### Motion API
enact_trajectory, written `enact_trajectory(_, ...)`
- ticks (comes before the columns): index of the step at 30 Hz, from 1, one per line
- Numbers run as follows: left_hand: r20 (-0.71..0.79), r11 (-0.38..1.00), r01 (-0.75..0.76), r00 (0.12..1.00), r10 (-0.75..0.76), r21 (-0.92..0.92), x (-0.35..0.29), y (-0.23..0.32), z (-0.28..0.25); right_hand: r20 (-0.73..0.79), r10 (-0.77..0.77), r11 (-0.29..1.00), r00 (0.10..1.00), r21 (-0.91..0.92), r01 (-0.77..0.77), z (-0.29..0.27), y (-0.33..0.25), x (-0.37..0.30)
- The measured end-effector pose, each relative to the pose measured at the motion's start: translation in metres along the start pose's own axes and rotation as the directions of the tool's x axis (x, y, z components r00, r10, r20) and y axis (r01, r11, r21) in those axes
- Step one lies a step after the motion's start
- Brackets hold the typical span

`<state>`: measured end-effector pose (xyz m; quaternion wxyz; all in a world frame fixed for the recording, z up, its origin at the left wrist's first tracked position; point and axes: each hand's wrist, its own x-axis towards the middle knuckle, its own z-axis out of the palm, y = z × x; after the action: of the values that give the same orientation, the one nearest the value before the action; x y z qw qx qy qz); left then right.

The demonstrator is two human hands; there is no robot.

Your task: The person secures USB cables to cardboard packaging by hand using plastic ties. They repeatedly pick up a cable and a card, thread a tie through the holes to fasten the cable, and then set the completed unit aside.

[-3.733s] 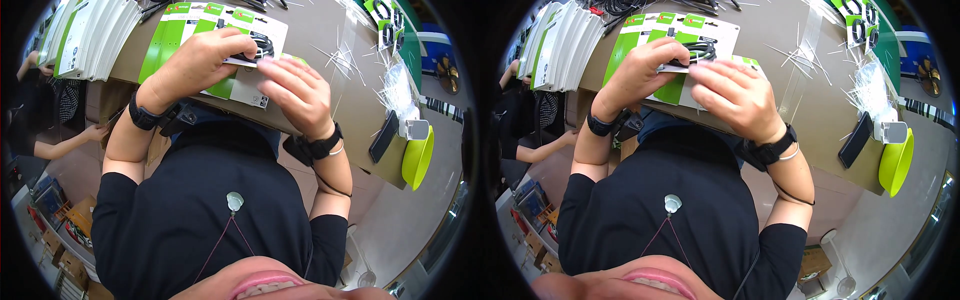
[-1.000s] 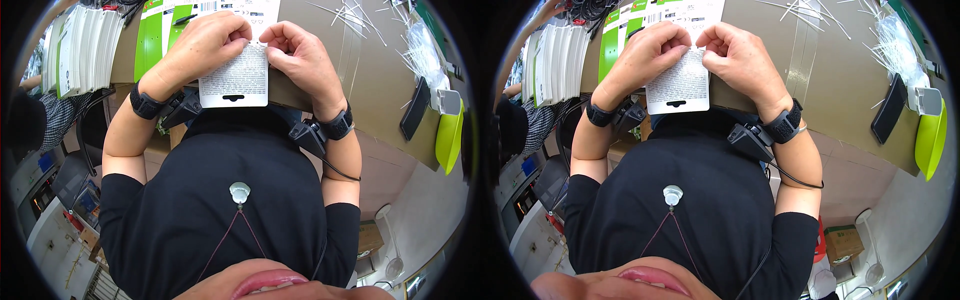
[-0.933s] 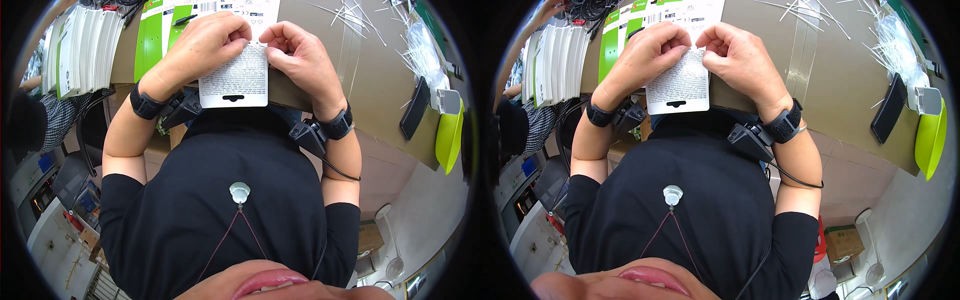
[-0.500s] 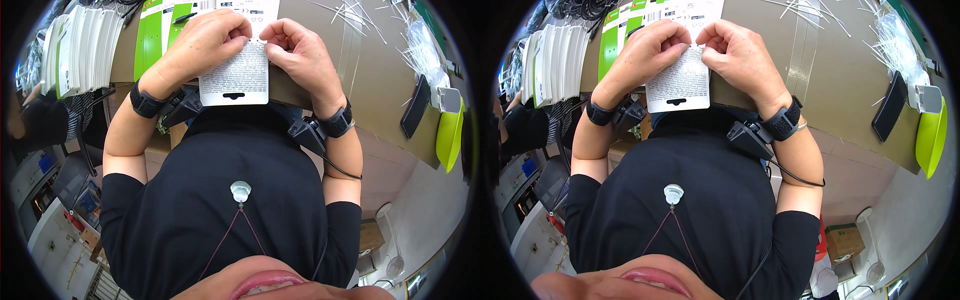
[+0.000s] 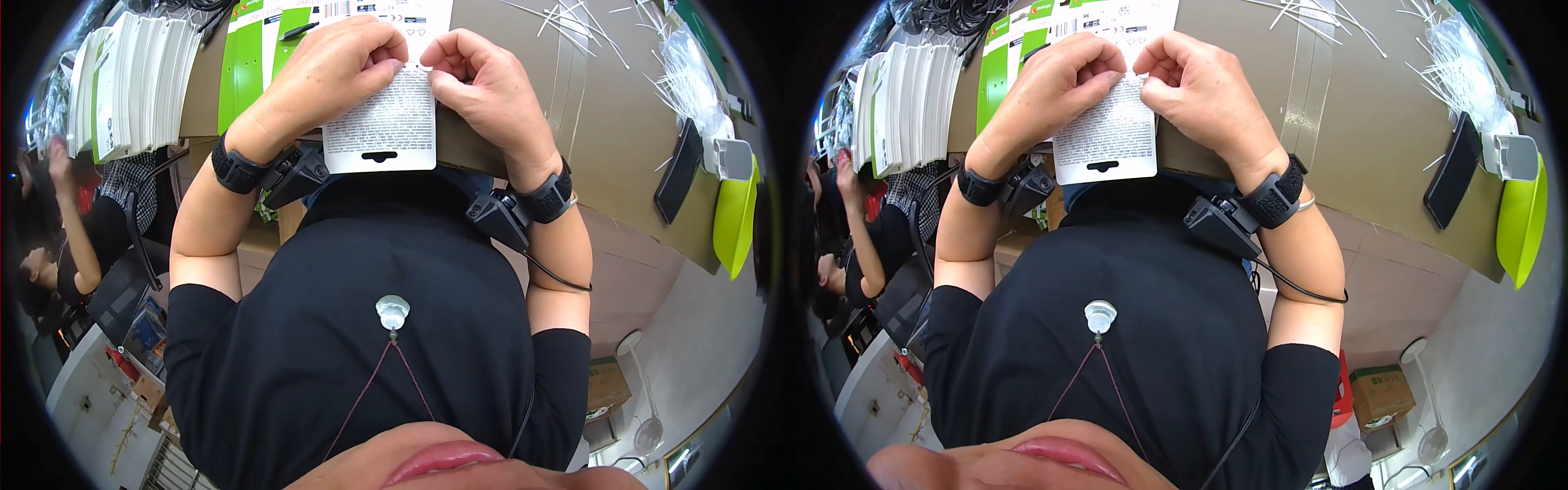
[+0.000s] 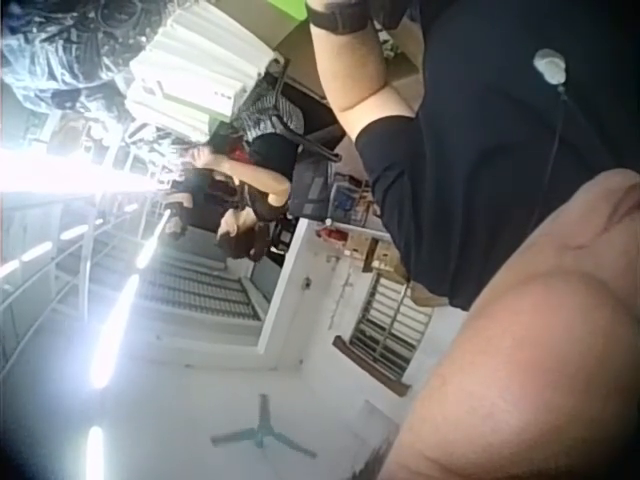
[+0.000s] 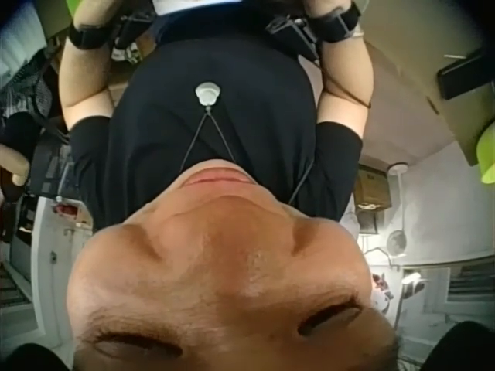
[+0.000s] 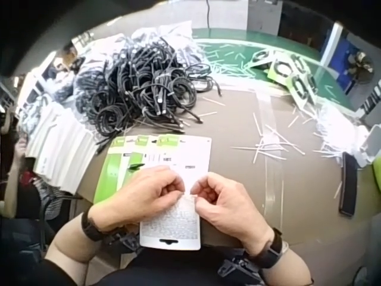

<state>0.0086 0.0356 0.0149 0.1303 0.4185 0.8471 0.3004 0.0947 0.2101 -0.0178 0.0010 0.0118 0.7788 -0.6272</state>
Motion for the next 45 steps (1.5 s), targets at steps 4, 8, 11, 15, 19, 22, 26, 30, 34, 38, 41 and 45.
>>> enact_trajectory(4, -0.004, 1.000, -0.007, 1.000, 0.007, -0.002, 0.000, 0.000, 0.001, -0.030, 0.008, 0.999, 1.000, -0.044, -0.010, 0.002, -0.002, 0.000)
enact_trajectory(8, -0.003, 1.000, -0.002, 1.000, 0.002, -0.013, 0.000, -0.001, 0.001, -0.022, 0.009, 0.995, 1.000, -0.101, -0.011, 0.002, -0.004, 0.001)
enact_trajectory(11, 0.001, 1.000, -0.004, 1.000, 0.004, -0.013, 0.001, -0.001, 0.001, -0.023, -0.004, 0.991, 1.000, -0.134, 0.001, 0.002, -0.005, 0.000)
enact_trajectory(15, 0.028, 0.996, -0.084, 0.996, 0.083, 0.030, 0.001, -0.008, -0.002, -0.073, -0.113, 0.990, 0.991, -0.093, 0.107, 0.008, -0.001, 0.003)
enact_trajectory(19, 0.026, 0.944, -0.227, 0.973, 0.228, 0.237, -0.001, -0.010, 0.002, -0.099, -0.182, 0.968, 0.978, -0.191, 0.161, 0.008, 0.004, 0.002)
enact_trajectory(22, -0.013, 0.932, -0.247, 0.966, 0.260, 0.266, -0.004, -0.008, 0.003, -0.093, -0.092, 0.993, 0.991, -0.084, 0.084, 0.008, 0.005, 0.003)
enact_trajectory(26, -0.021, 0.970, -0.193, 0.980, 0.198, 0.147, -0.007, -0.008, -0.001, -0.058, 0.018, 1.000, 0.998, 0.020, -0.017, 0.003, 0.000, 0.003)
enact_trajectory(30, 0.051, 0.972, -0.218, 0.975, 0.214, 0.085, -0.006, -0.009, -0.004, -0.032, 0.007, 0.998, 0.999, 0.057, -0.005, 0.001, 0.001, 0.001)
enact_trajectory(34, 0.014, 0.957, -0.246, 0.969, 0.246, 0.152, -0.008, -0.007, 0.000, 0.003, -0.037, 0.999, 0.999, 0.020, 0.037, 0.002, 0.001, 0.002)
enact_trajectory(38, -0.035, 0.976, -0.194, 0.979, 0.198, 0.099, -0.011, -0.013, 0.000, -0.006, -0.123, 0.976, 0.992, -0.184, 0.120, 0.010, -0.004, 0.001)
enact_trajectory(41, 0.006, 0.991, -0.124, 0.992, 0.125, -0.050, -0.010, -0.014, -0.008, -0.023, -0.191, 0.931, 0.981, -0.322, 0.174, 0.017, -0.005, 0.001)
enact_trajectory(45, 0.002, 0.982, -0.178, 0.984, 0.179, -0.064, -0.011, -0.011, -0.005, -0.091, -0.264, 0.931, 0.960, -0.283, 0.230, 0.015, 0.007, 0.004)
